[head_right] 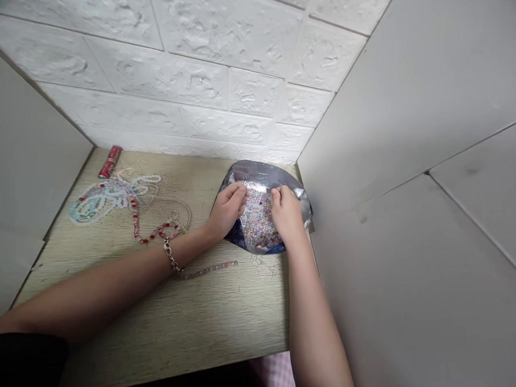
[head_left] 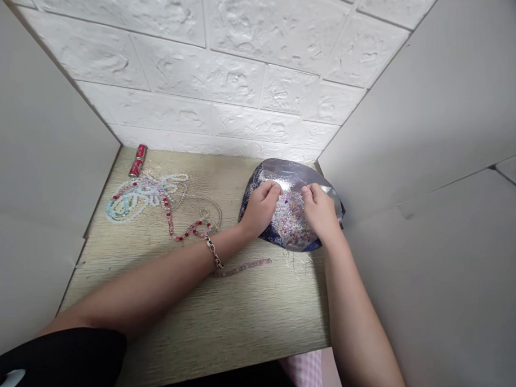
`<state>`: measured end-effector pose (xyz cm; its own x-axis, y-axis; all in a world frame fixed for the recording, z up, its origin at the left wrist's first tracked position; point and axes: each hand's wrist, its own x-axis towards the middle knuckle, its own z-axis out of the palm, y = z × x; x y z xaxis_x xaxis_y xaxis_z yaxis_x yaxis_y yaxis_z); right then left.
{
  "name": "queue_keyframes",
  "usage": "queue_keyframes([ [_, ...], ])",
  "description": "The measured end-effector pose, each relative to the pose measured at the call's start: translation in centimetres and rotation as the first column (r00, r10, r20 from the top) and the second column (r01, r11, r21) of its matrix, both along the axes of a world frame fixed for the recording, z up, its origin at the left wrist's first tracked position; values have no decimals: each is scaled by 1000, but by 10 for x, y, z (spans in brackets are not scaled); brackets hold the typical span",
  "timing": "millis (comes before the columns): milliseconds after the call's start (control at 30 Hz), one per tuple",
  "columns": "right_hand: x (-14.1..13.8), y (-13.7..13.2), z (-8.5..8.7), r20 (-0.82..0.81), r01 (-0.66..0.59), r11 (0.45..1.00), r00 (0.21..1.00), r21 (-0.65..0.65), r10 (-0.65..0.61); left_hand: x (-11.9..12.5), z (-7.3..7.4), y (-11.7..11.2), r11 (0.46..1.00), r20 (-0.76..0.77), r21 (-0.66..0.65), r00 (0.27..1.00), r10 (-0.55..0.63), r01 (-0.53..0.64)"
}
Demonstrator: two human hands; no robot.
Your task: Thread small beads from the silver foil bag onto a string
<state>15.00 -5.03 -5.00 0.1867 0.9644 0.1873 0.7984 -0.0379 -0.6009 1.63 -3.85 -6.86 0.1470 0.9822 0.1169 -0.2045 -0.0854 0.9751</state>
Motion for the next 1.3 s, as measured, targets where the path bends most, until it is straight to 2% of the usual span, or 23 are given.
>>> queue_keyframes([
  [67, -2, -2, 5, -272, -85, 996, 958, 20, 87, -1, 1, -1, 999, -52, 27, 998, -18, 19],
  [167, -1, -2, 6, -565, -175, 982, 805, 67, 181, -2, 2, -1, 996, -124, 65, 991, -44, 53],
  [400, 3, -1, 0, -761, -251, 966, 614, 66, 211, -1, 0, 0, 988, -127, 135, 990, -61, 78],
  [600, 1, -3, 3, -756, -249, 968, 626, 40, 192, 0, -1, 0, 985, -135, 144, 988, -73, 92],
  [800, 0, -3, 4, -780, -226, 969, 587, 101, 218, -1, -1, -1, 983, -146, 158, 987, -69, 92],
  [1000, -1, -4, 7, -745, -201, 975, 637, 90, 200, -2, 1, -1, 980, -161, 172, 984, -76, 103],
  [1300, 0, -4, 6, -765, -213, 975, 617, 60, 182, -3, -1, 0, 975, -189, 200, 980, -61, 100],
])
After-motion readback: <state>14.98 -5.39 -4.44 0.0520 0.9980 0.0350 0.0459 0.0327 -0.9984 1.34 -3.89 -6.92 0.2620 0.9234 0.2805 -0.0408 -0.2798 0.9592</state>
